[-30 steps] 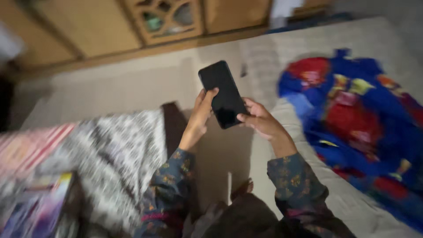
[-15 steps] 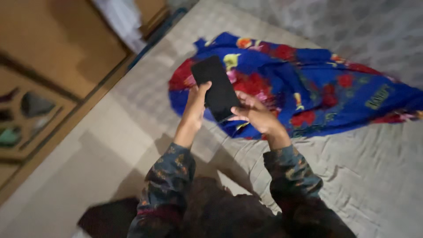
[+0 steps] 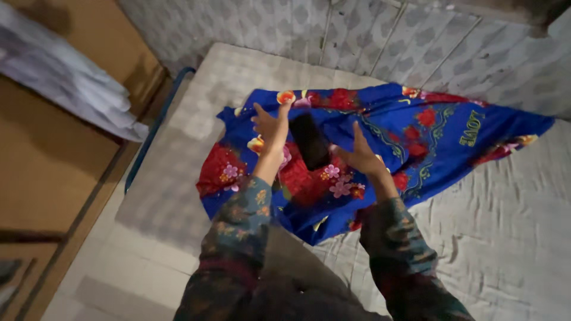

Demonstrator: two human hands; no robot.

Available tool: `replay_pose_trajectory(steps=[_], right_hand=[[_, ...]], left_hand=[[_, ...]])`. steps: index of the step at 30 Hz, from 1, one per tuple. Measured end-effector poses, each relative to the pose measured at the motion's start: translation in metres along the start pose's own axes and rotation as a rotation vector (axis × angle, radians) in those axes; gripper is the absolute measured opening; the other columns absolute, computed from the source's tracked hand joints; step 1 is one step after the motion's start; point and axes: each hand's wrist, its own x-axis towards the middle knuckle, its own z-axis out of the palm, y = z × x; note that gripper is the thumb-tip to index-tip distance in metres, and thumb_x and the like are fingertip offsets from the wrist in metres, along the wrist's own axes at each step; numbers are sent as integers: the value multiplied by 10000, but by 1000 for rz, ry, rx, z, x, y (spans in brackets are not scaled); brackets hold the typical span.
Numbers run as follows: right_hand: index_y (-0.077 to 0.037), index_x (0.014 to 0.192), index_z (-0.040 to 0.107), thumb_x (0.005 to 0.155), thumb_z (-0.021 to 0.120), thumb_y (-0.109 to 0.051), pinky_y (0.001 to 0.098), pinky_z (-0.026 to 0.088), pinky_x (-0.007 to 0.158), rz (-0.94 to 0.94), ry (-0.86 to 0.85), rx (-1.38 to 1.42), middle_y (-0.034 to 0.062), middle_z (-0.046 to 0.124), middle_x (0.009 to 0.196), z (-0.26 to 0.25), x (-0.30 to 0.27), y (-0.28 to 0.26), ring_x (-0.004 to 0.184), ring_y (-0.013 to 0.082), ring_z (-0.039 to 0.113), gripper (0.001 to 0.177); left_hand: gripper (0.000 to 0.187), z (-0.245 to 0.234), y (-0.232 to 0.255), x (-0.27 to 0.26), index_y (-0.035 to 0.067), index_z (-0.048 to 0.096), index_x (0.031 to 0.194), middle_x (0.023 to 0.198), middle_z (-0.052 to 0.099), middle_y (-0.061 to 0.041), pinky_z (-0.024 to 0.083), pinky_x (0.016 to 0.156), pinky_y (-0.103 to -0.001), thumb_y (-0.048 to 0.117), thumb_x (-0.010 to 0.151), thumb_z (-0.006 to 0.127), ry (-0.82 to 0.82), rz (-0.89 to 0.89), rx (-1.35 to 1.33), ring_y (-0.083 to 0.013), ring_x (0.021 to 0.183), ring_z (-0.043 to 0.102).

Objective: The person organizes a cluttered bedroom by moving various items from one bed to another. They handle a book, a cap, a phone, a charger, plates, a pillow, a blanket, and fruit, placing them onto a second bed.

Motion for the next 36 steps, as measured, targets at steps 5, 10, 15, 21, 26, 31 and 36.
replay_pose_trajectory(steps=[5,10,15,21,26,31,36], right_hand=[[-82,1635,165,880,717,-448,403,322,1201,381,77,12,250,319,1631,9,-1,31,1534,326,309,1004],[-97,1620,192,907,706,-363,465,330,1177,439,182,304,262,282,1627,24,-5,21,1511,389,293,918],[-109,1620,195,957,673,-399,475,327,1173,422,214,298,259,277,1647,20,-14,-6,1507,395,300,867],[-139,1628,193,972,625,-431,465,337,1165,479,269,326,260,294,1629,14,-23,-51,1498,372,339,837],[-139,1615,203,961,599,-413,478,419,1041,509,337,400,213,351,1614,13,-44,-60,1438,328,441,813],[-79,1617,178,1022,611,-359,397,379,1162,327,439,495,219,398,1624,16,-77,-51,1468,302,432,787],[-127,1632,166,995,611,-348,414,349,1166,404,581,431,210,347,1625,6,-125,-65,1468,309,411,808]], left_hand=[[1153,15,-37,38,96,120,1618,1602,255,-284,432,1096,-533,654,762,653,-122,30,-325,-475,1360,435],[1087,21,-40,42,159,162,1652,1615,289,-223,381,1095,-539,652,809,639,-201,-123,-80,-425,1443,316],[1100,26,-41,38,184,104,1617,1627,259,-133,502,1005,-548,622,732,587,-368,-231,-231,-329,1456,358],[1064,36,-48,37,115,66,1640,1708,142,-163,192,1221,-475,628,861,580,-436,-16,-199,-380,1561,151],[1052,21,-42,19,120,47,1648,1725,80,-156,115,1234,-498,642,888,555,-523,87,-190,-384,1575,47],[1071,31,-17,-5,136,39,1641,1719,55,-162,128,1227,-513,669,864,549,-638,93,-247,-371,1575,71],[1095,54,10,-64,193,-34,1641,1703,-49,-161,77,1186,-565,659,836,544,-845,82,-245,-358,1561,-96]])
